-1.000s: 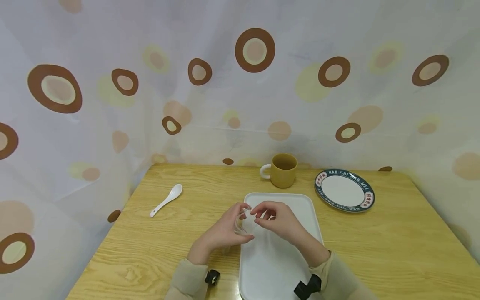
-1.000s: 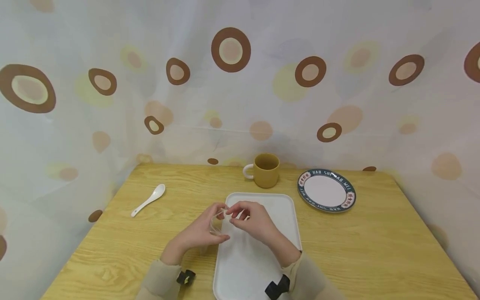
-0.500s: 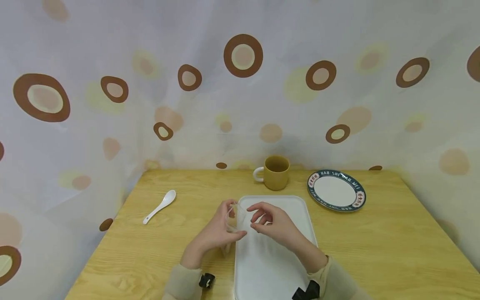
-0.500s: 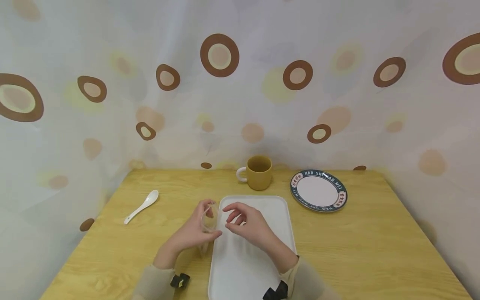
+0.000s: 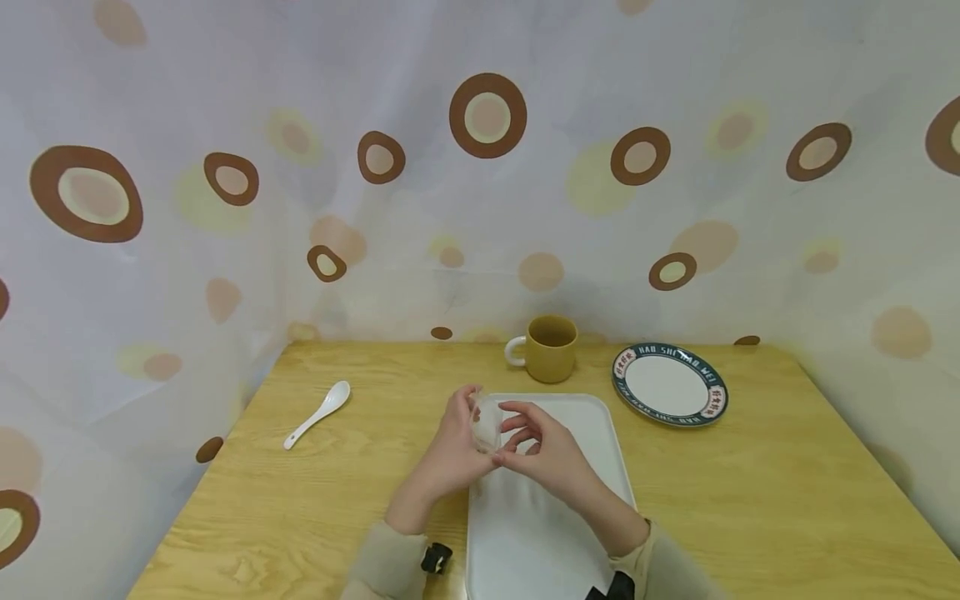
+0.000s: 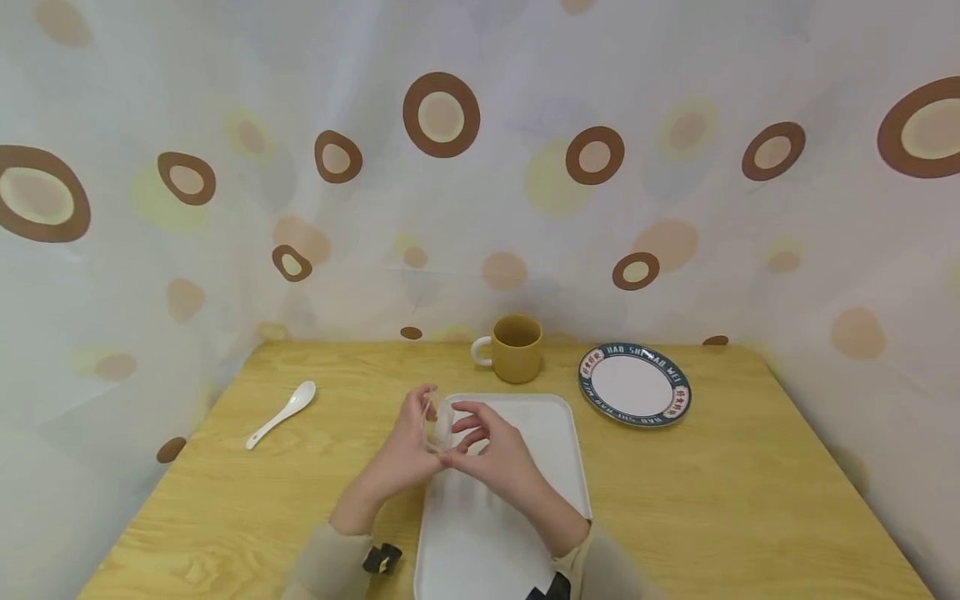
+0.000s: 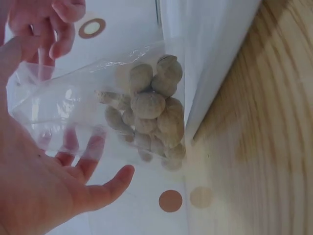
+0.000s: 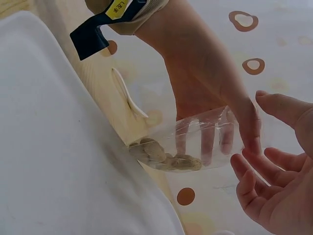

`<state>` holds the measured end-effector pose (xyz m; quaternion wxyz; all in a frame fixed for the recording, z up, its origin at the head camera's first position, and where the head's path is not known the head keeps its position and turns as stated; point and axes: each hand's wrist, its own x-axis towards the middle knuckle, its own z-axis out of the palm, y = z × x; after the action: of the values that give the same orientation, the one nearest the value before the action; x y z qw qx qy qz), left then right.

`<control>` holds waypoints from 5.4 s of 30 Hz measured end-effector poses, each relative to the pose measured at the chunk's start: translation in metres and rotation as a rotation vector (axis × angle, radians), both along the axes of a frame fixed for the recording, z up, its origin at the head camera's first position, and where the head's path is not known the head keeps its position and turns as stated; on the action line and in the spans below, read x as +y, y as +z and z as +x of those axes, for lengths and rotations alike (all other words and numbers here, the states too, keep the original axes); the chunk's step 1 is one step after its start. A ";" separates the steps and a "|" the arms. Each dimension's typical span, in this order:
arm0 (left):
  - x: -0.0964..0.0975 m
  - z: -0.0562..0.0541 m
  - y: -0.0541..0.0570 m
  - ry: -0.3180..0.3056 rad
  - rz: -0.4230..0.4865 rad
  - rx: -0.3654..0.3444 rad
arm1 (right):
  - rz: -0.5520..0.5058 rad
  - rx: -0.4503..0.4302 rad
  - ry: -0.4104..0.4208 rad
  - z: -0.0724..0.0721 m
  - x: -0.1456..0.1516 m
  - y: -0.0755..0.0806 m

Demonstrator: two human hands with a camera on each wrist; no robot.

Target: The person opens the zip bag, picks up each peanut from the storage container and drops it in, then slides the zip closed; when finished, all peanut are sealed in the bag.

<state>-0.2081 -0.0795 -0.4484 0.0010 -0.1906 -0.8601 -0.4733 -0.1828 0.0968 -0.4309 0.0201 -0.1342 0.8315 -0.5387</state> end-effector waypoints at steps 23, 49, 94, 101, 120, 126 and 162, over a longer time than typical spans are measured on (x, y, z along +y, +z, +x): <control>0.013 0.003 0.008 -0.015 0.088 -0.032 | -0.140 -0.031 -0.148 -0.004 0.010 0.003; -0.001 0.007 0.017 0.159 0.399 -0.060 | -0.242 -0.100 -0.227 -0.008 0.034 0.005; 0.012 0.013 0.021 -0.031 0.351 -0.049 | -0.272 -0.075 -0.182 0.005 0.034 0.008; 0.014 0.015 0.022 -0.063 0.415 0.002 | -0.272 -0.046 -0.140 0.003 0.034 0.007; 0.016 0.014 0.018 -0.102 0.298 0.116 | -0.235 0.013 -0.071 0.008 0.030 0.010; 0.008 0.016 0.021 -0.123 0.232 0.102 | -0.168 0.029 -0.095 0.007 0.032 0.009; 0.009 0.010 0.021 -0.267 0.590 -0.260 | -0.387 -0.114 -0.115 0.004 0.040 0.012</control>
<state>-0.1986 -0.0707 -0.4269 -0.1155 -0.2312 -0.6466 -0.7177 -0.1790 0.1365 -0.4185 0.0102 -0.0572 0.7164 -0.6953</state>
